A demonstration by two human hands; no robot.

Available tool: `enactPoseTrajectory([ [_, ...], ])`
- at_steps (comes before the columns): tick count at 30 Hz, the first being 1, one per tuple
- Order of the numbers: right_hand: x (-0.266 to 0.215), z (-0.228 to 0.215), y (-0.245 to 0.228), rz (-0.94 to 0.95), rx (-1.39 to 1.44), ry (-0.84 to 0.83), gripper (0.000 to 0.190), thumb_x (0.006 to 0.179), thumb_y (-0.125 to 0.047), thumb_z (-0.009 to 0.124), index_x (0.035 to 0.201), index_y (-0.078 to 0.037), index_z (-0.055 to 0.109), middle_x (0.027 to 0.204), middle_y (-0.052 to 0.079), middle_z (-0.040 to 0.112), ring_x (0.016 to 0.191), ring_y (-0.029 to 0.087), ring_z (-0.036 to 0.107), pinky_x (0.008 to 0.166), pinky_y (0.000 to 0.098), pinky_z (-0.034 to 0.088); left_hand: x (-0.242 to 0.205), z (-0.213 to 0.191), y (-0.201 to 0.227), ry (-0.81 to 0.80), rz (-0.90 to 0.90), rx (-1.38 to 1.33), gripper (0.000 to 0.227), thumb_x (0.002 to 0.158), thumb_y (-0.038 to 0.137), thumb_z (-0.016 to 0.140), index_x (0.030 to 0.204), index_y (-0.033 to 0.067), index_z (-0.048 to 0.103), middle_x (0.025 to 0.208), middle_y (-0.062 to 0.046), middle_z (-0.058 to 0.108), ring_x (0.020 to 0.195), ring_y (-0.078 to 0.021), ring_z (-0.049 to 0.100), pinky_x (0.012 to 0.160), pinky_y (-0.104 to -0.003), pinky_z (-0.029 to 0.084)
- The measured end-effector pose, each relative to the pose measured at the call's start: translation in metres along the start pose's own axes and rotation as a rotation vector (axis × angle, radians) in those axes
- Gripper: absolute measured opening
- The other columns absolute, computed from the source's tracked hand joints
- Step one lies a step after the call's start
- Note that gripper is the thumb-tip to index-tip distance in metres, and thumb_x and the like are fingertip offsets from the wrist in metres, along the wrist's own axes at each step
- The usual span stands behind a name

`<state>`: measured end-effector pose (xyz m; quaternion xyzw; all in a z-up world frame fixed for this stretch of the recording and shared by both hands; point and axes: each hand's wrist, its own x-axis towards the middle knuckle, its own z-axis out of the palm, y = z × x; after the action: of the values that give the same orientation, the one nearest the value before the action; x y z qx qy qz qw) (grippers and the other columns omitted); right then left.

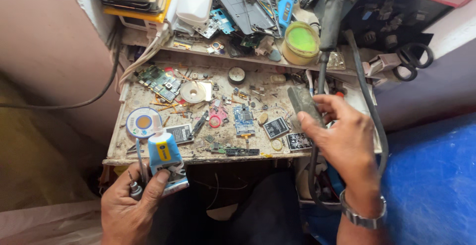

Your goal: The person disassembles and sorts various mobile phone components on a workbench, handling a battery, small circuit boards, and screws by hand and with a screwdriver.

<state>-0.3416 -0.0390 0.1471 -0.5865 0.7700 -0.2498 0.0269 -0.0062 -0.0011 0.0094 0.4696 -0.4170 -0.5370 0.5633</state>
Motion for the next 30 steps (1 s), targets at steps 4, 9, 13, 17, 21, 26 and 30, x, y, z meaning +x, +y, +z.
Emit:
enactPoseTrajectory([
  [4,-0.005,0.016,-0.008,-0.069,-0.096,-0.009,0.048,0.081,-0.037,0.084,0.115,-0.004,0.074,0.096,0.016,0.076,0.084,0.028,0.075,0.076,0.0392,0.058,-0.001,-0.005,0.000,0.019,-0.009,0.017,0.028,0.092,0.005,0.070,0.118,-0.0073,0.070,0.097,-0.010,0.076,0.085,-0.0123,0.071,0.079,-0.028,0.062],
  [9,-0.019,0.025,-0.010,-0.223,-0.299,0.124,0.041,0.079,-0.035,0.084,0.107,-0.006,0.075,0.100,0.014,0.075,0.089,0.033,0.071,0.078,0.0441,0.057,0.000,-0.007,-0.001,0.038,-0.037,-0.013,0.029,0.092,0.004,0.069,0.118,-0.0078,0.069,0.095,-0.011,0.076,0.083,-0.0142,0.073,0.078,-0.032,0.065],
  [13,-0.018,0.034,-0.011,-0.152,-0.435,0.070,0.044,0.078,-0.039,0.084,0.106,-0.006,0.074,0.101,0.013,0.072,0.090,0.030,0.069,0.074,0.0443,0.056,-0.001,-0.004,-0.003,0.007,-0.032,-0.037,0.030,0.091,0.004,0.069,0.118,-0.0081,0.069,0.097,-0.011,0.076,0.085,-0.0139,0.073,0.078,-0.032,0.066],
  [17,-0.017,0.037,-0.014,-0.093,-0.486,-0.030,0.046,0.080,-0.039,0.083,0.110,-0.006,0.073,0.110,0.015,0.066,0.102,0.030,0.063,0.073,0.0428,0.058,-0.001,-0.004,-0.003,0.018,-0.016,0.008,0.031,0.092,0.004,0.070,0.120,-0.0090,0.069,0.097,-0.013,0.076,0.084,-0.0149,0.072,0.078,-0.032,0.064],
  [21,-0.013,0.036,-0.016,-0.340,-0.423,0.051,0.035,0.082,-0.030,0.079,0.107,-0.005,0.075,0.117,0.017,0.063,0.111,0.032,0.057,0.086,0.0440,0.053,-0.002,-0.005,-0.003,0.030,-0.044,-0.019,0.032,0.091,0.005,0.069,0.120,-0.0077,0.069,0.097,-0.013,0.077,0.085,-0.0149,0.074,0.078,-0.032,0.066],
  [26,0.010,0.047,-0.021,-0.498,-0.342,-0.022,0.012,0.088,-0.011,0.071,0.098,-0.009,0.078,0.104,0.009,0.064,0.104,0.030,0.058,0.092,0.0459,0.045,-0.003,-0.005,-0.005,0.003,-0.024,0.000,0.030,0.091,0.004,0.069,0.119,-0.0076,0.070,0.098,-0.012,0.077,0.085,-0.0141,0.074,0.078,-0.030,0.065],
  [30,0.017,0.055,-0.022,-0.586,-0.226,-0.081,0.017,0.085,-0.006,0.070,0.098,-0.012,0.079,0.104,0.010,0.064,0.102,0.031,0.058,0.088,0.0460,0.044,-0.003,-0.007,-0.007,0.002,-0.020,-0.018,0.029,0.092,0.003,0.070,0.118,-0.0084,0.070,0.097,-0.012,0.076,0.085,-0.0141,0.072,0.078,-0.031,0.065],
])
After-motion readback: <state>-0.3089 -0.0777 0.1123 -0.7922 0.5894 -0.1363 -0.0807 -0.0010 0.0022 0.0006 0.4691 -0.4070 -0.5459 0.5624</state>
